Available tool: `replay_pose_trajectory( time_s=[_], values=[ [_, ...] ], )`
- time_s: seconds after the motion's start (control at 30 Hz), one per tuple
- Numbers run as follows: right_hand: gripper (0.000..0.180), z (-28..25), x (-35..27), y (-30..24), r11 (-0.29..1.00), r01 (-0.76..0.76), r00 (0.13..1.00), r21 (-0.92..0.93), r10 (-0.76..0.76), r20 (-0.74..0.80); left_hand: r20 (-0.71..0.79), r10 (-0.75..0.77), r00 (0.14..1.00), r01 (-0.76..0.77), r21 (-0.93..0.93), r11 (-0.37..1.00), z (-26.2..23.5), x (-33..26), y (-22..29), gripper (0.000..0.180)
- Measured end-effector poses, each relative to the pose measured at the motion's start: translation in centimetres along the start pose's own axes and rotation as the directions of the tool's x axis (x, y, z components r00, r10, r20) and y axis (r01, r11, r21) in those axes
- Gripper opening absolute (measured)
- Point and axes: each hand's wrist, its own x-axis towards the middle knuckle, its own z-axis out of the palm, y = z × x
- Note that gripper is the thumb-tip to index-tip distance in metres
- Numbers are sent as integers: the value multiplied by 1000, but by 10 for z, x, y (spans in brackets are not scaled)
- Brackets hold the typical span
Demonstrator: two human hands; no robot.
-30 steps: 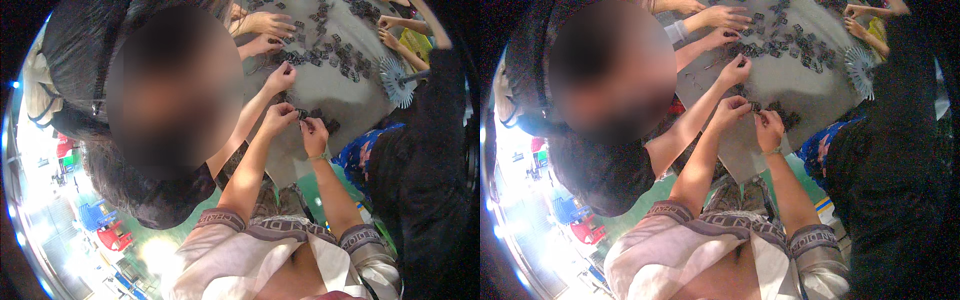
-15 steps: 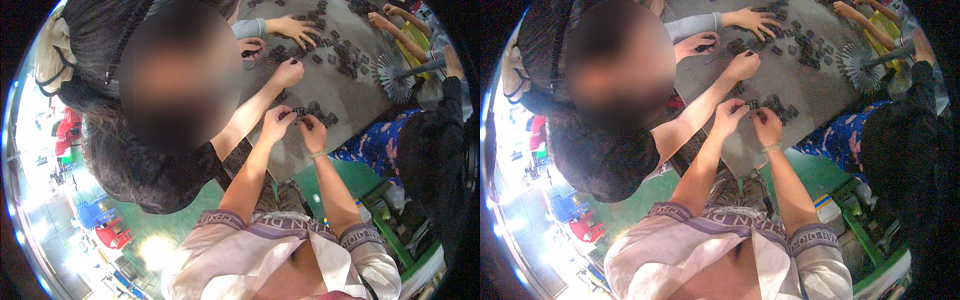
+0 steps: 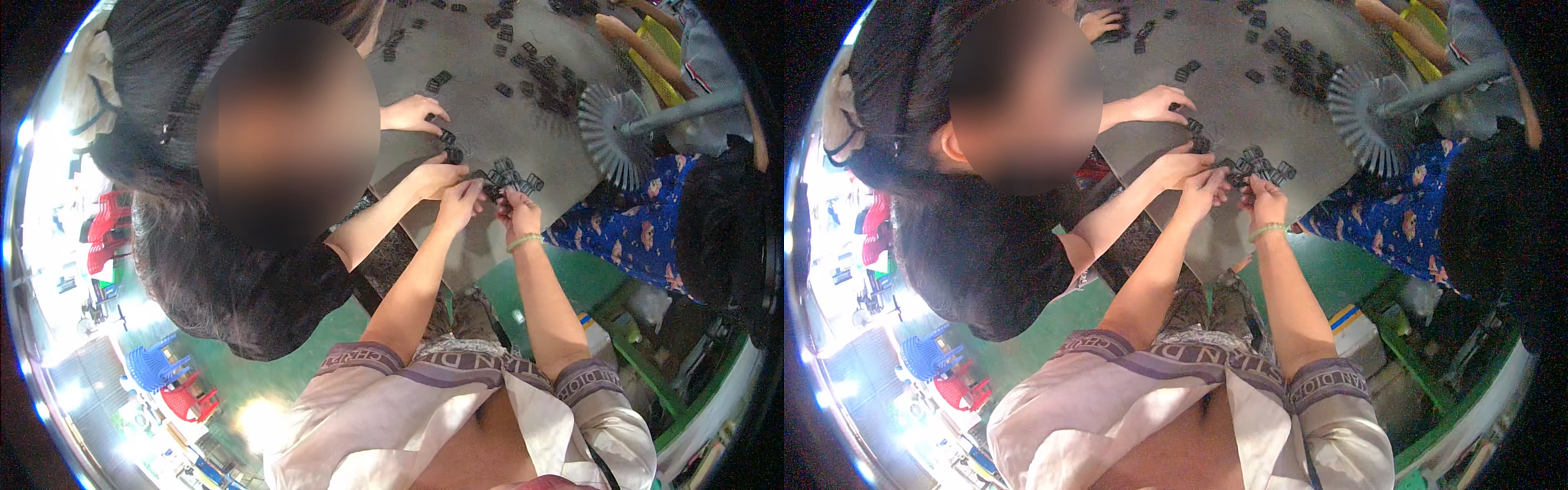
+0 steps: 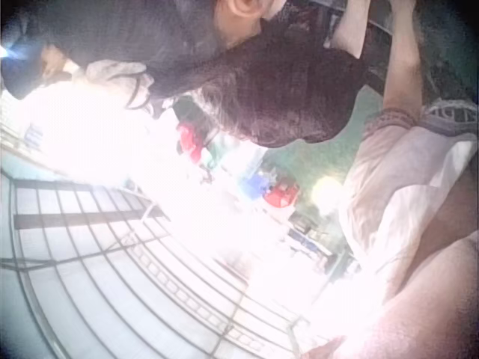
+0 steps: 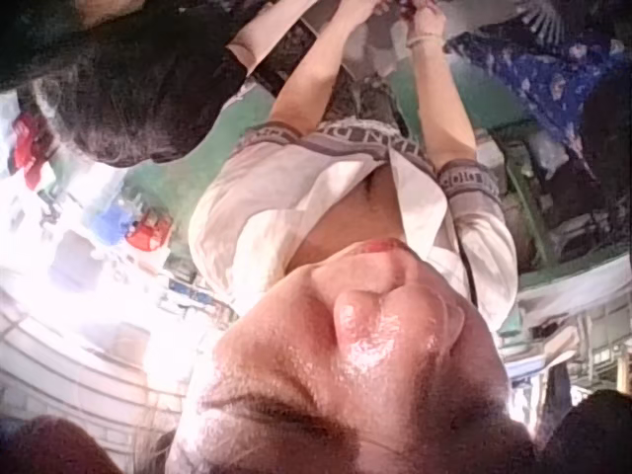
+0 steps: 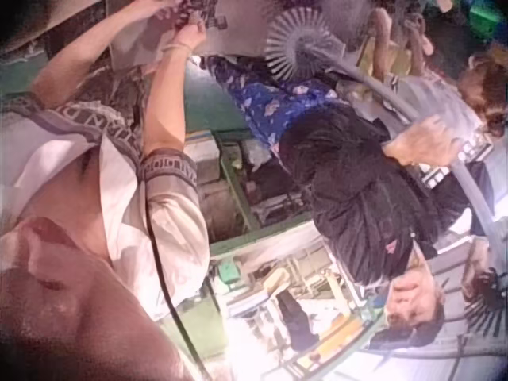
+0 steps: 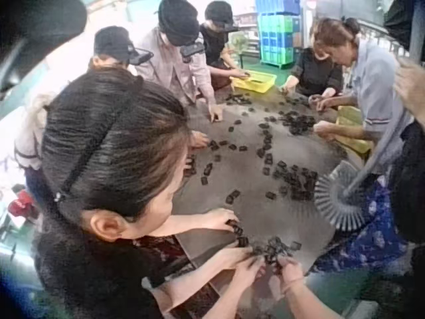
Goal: The person sorts small dark components on a table with coworkers, then walks through the factory carrying two metal fan blades and places them on a rack.
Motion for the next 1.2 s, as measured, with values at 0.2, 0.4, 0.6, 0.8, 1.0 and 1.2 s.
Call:
replay_pose_trajectory(
  time_s=[0.2, 0.4, 0.6, 0.8, 1.0, 1.2],
  values=[
    [15, -6, 36, 12, 791, 177, 971, -586, -239, -29, 74, 304, 950, -305, 437, 846, -1, 19, -16, 16],
    [18, -3, 56, 10, 888, 12, 996, -459, 32, 89, 183, 739, 649, -663, 613, 430, -11, 26, 4, 8],
    [20, -15, 58, -6, 922, 61, 993, -384, -17, 118, 284, 41, 958, -121, 270, 955, -7, 54, -6, 23],
    [20, -33, 40, -7, 953, 207, 965, -219, -163, 204, 413, -72, 908, 82, -5, 997, -4, 43, 8, 26],
    [20, -14, -37, -1, 999, -23, 984, 46, 15, 175, 486, -60, 872, 44, 43, 998, 2, -1, 27, 23],
    [18, -9, -91, 3, 974, 222, 966, 37, -225, 126, 507, 96, 857, -106, -10, 994, -3, -55, 56, 15]
  ],
)
